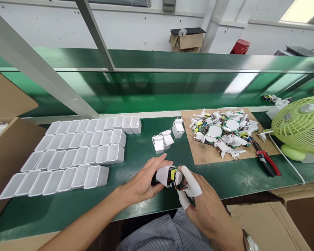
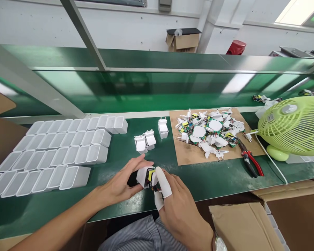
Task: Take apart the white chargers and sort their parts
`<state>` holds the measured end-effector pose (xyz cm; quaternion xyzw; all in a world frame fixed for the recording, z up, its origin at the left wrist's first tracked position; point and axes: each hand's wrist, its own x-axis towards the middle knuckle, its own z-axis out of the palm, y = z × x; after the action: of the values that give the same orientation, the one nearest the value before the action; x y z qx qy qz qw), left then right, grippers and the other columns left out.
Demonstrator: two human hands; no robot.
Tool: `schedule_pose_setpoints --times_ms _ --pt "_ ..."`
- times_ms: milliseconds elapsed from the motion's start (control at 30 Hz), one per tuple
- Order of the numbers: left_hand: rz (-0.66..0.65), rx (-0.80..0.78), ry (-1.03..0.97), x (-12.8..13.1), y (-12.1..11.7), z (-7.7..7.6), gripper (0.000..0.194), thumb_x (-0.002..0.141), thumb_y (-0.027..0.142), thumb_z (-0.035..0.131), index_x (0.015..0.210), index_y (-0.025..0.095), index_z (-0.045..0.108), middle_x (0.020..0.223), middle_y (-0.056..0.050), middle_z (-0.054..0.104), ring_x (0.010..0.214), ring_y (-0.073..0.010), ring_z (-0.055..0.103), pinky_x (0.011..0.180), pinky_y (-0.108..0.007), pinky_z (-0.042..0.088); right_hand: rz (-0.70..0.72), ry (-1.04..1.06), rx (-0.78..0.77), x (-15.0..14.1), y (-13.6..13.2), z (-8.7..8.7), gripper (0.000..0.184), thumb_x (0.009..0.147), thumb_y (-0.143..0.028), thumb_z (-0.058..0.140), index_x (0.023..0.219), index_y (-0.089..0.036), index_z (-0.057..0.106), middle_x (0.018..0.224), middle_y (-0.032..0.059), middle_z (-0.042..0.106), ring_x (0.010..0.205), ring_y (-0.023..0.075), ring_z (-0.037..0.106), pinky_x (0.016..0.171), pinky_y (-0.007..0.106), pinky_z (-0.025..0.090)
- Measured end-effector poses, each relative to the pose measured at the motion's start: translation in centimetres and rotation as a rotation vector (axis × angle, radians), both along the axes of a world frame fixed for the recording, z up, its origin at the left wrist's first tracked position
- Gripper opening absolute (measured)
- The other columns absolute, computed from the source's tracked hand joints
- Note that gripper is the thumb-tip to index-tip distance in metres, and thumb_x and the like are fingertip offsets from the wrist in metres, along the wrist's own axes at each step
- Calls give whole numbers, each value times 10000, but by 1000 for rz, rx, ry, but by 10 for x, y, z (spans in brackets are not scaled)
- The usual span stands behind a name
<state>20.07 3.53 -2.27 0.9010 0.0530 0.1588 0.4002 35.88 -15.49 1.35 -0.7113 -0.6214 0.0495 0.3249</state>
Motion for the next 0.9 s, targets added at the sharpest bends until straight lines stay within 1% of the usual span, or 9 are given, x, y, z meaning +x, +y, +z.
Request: schedule_pose_setpoints --times_ms 167,300,533,633,733,900 --pt "2 -51 20 1 0 0 930 962 168 655 1662 267 52 1463 -151 603 1341 -287 568 1133 -546 486 6 26 16 4 1 -1 849 958 -78 510 1682 -222 90 1290 162 695 1000 297 712 834 473 658" --pt "13 -83 59 2 0 1 945 953 166 663 1661 270 46 1472 -148 597 1363 -295 555 1130 -551 484 12 18 18 5 4 3 853 976 -92 510 1683 -227 54 1298 165 690 1032 296 715 858 478 655" --pt "30 -97 71 2 -1 3 925 955 164 653 1655 288 61 1464 -130 602 1361 -291 562 1143 -538 470 26 27 -46 5 9 14 858 964 -80 466 1681 -243 24 1343 155 670 1093 306 708 888 490 645" --pt "31 -105 73 2 -1 4 906 969 170 638 1650 308 58 1476 -112 592 1373 -281 555 1166 -533 449 36 -2 -71 3 11 18 869 943 -56 446 1681 -221 18 1298 160 680 1082 313 704 885 501 645" --pt "38 -108 88 2 -2 5 916 963 159 637 1648 324 51 1478 -99 592 1361 -276 564 1166 -532 451 48 -50 -65 2 13 19 861 941 -41 418 1678 -191 -1 1295 183 671 1103 323 695 885 517 644" --pt "52 -105 92 2 -2 7 918 953 141 643 1642 332 68 1466 -85 605 1378 -270 556 1169 -512 456 49 -43 -48 3 14 20 855 946 -46 406 1676 -206 -11 1314 179 663 1120 326 689 862 515 651"
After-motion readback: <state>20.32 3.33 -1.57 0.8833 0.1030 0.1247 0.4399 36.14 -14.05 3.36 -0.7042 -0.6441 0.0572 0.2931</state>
